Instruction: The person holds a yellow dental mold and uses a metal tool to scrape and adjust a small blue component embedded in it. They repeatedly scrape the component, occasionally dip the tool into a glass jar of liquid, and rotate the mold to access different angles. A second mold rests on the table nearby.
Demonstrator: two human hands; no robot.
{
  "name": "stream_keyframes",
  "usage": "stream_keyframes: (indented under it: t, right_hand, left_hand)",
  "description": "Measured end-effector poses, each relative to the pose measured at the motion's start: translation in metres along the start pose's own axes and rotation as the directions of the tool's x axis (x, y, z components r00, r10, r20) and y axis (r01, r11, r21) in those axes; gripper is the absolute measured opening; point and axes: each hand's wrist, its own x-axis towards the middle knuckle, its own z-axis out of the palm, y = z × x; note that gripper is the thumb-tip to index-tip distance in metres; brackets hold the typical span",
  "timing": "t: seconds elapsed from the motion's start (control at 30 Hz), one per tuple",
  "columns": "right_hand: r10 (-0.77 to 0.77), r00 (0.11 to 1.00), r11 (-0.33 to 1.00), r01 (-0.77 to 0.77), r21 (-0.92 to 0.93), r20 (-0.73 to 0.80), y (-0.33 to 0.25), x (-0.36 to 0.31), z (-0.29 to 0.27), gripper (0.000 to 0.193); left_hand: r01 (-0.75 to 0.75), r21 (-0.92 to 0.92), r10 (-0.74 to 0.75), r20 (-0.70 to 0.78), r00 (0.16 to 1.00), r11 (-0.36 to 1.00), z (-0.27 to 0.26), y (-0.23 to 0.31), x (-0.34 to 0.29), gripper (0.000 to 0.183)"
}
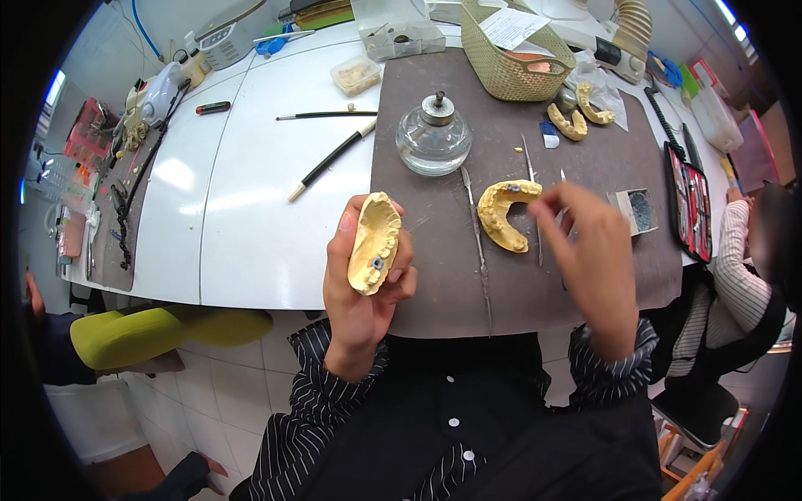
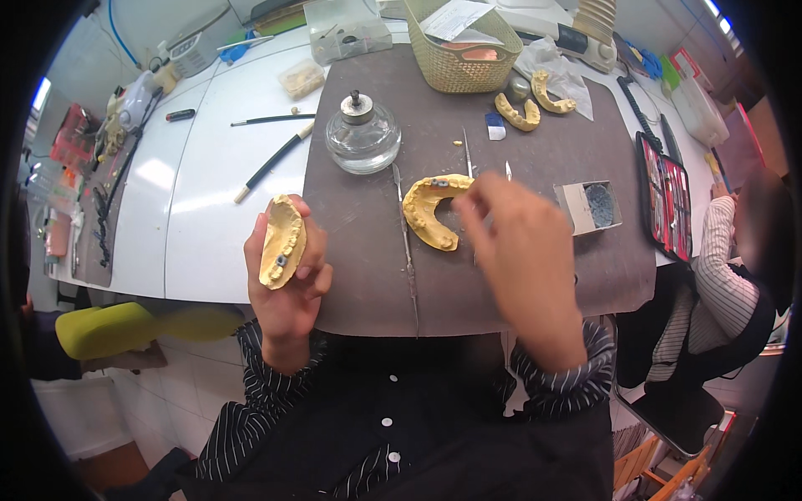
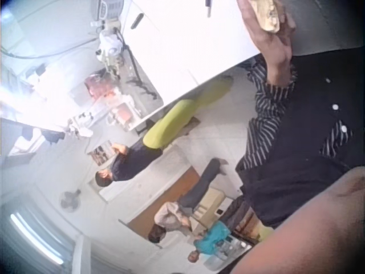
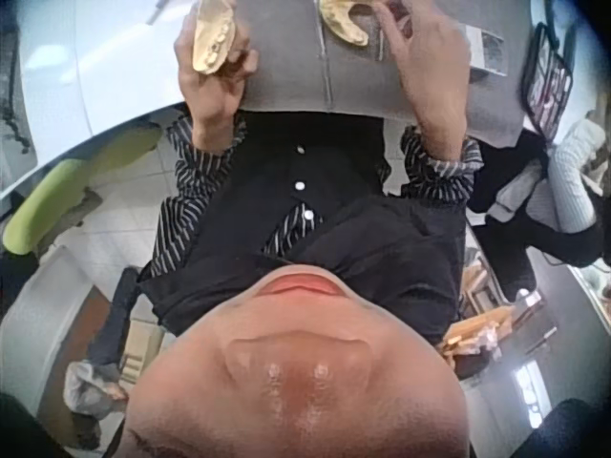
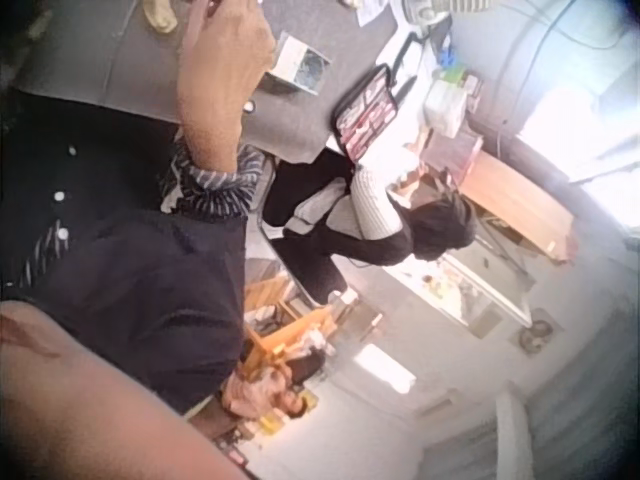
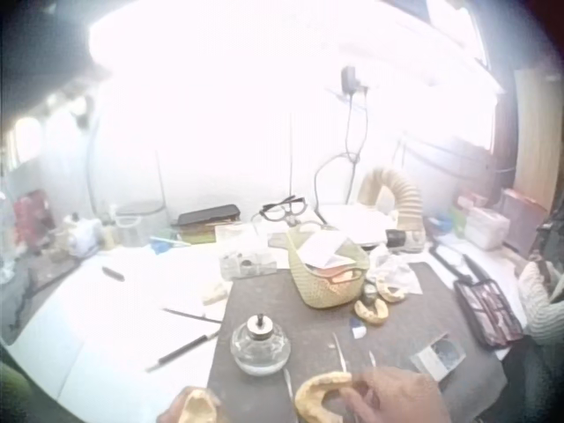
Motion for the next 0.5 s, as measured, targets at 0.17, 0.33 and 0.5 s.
stream_keyframes:
  t: [0.17,0.33,0.5]
  right_hand:
    - [-0.101,0.995,0.977,0.104,-0.186,0.024,0.043,0.041,-0.002,0.022]
    - [0.023,0.938,0.975,0.055,-0.214,0.345,0.038,0.074,-0.007,0.018]
    - [-0.006,0.921,0.935,0.142,-0.324,0.389,0.033,0.080,-0.011,0.011]
  left_hand:
    - [0.065,-0.034,-0.064,0.028,0.998,0.997,0.002,0.000,0.004,0.038]
    - [0.105,-0.006,-0.105,-0.049,0.993,0.994,0.008,0.006,0.002,0.036]
    - [0.181,-0.087,-0.182,0.000,0.983,0.980,0.001,0.009,0.003,0.037]
